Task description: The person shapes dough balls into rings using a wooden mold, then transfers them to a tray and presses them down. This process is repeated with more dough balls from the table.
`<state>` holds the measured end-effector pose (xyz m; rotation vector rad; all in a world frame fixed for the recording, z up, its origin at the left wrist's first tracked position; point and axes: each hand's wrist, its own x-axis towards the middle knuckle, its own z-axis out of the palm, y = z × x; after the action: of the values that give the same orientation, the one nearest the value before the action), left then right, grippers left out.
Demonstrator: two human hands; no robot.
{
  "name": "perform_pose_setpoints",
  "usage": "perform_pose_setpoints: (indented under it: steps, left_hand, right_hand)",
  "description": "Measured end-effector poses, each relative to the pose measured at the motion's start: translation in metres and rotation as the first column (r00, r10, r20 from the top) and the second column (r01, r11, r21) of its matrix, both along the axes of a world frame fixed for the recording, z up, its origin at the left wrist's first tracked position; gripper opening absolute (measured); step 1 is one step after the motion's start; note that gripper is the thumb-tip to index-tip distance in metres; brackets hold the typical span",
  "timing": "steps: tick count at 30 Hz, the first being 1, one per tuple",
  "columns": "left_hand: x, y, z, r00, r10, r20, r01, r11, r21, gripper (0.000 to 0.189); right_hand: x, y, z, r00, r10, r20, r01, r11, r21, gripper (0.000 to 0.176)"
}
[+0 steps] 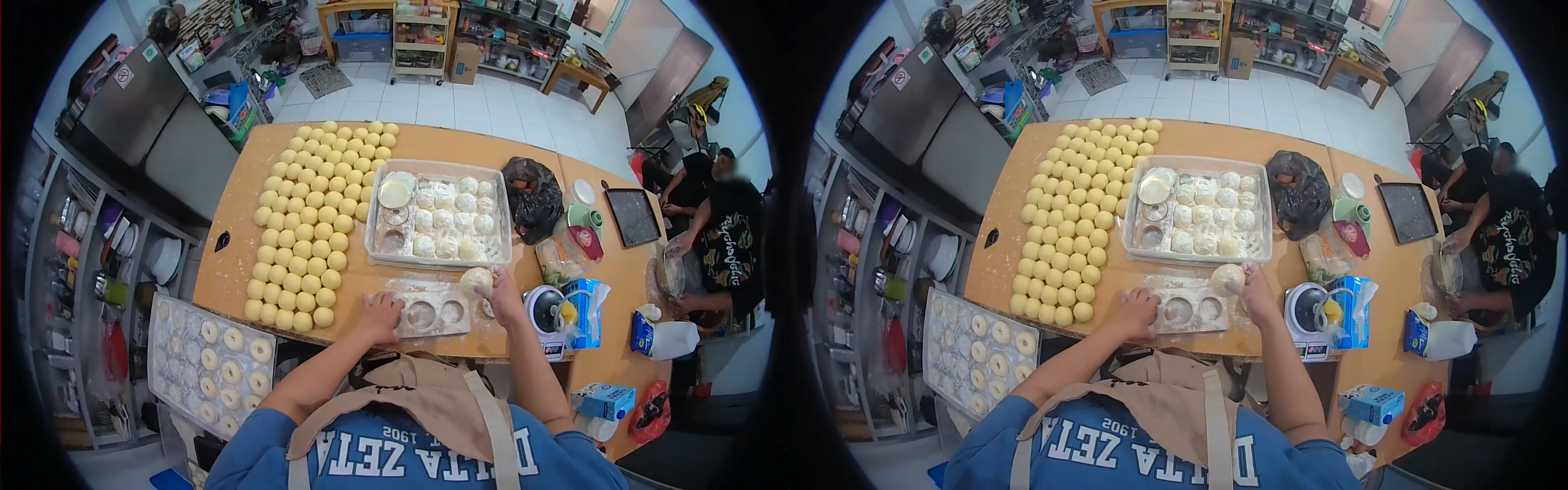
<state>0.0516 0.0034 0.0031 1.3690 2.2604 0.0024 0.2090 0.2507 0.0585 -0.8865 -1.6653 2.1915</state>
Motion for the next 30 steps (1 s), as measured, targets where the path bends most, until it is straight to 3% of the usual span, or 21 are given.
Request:
perform_pose_setpoints:
  steps: [1,4,5,7,10,13,19,24,25,27,30]
  left_hand:
    - [0.002,0.005,-0.003,1.0,-0.016,-0.015,0.016,1.0,-0.003,0.1]
    - [0.011,0.027,0.021,0.987,0.081,0.139,-0.122,0.939,0.321,0.099]
    - [0.013,0.038,0.027,0.889,0.071,0.453,-0.275,0.874,0.401,0.089]
    - [0.013,0.055,0.037,0.448,-0.096,0.889,-0.601,0.704,0.379,0.071]
    - [0.006,0.06,0.059,0.054,-0.187,0.981,-0.713,0.68,0.169,0.052]
    - [0.005,0.059,0.059,0.088,-0.25,0.964,-0.802,0.556,0.218,0.04]
    - [0.0,0.063,0.062,0.377,-0.213,0.901,-0.833,0.347,0.43,0.029]
    - [-0.005,0.066,0.058,0.605,-0.044,0.795,-0.715,0.409,0.567,0.039]
    - [-0.005,0.066,0.059,0.658,-0.03,0.752,-0.673,0.424,0.606,0.041]
    - [0.002,0.067,0.065,0.534,-0.106,0.839,-0.746,0.408,0.526,0.042]
    - [0.008,0.061,0.07,0.434,-0.211,0.876,-0.747,0.459,0.481,0.047]
  right_hand:
    - [-0.003,-0.004,0.0,0.999,0.036,-0.006,-0.036,0.998,0.057,0.043]
    - [-0.017,-0.017,0.005,0.987,0.158,-0.001,-0.154,0.964,0.218,0.047]
    - [-0.021,-0.025,0.009,0.982,0.187,0.002,-0.179,0.934,0.308,0.047]
    - [-0.028,-0.038,0.018,0.975,0.222,0.018,-0.205,0.865,0.459,0.047]
    - [-0.039,-0.048,0.04,0.976,0.209,0.055,-0.196,0.751,0.631,0.046]
    - [-0.047,-0.054,0.055,0.988,0.144,0.053,-0.139,0.684,0.716,0.044]
    - [-0.056,-0.068,0.039,0.992,0.003,-0.128,0.089,0.697,0.712,0.042]
    - [-0.058,-0.076,0.038,0.98,-0.16,-0.116,0.195,0.699,0.688,0.041]
    - [-0.058,-0.073,0.038,0.988,-0.147,-0.055,0.143,0.702,0.697,0.042]
    - [-0.06,-0.066,0.039,0.99,-0.123,0.068,0.04,0.708,0.705,0.046]
    - [-0.055,-0.056,0.035,1.0,0.01,0.005,-0.01,0.595,0.803,0.056]
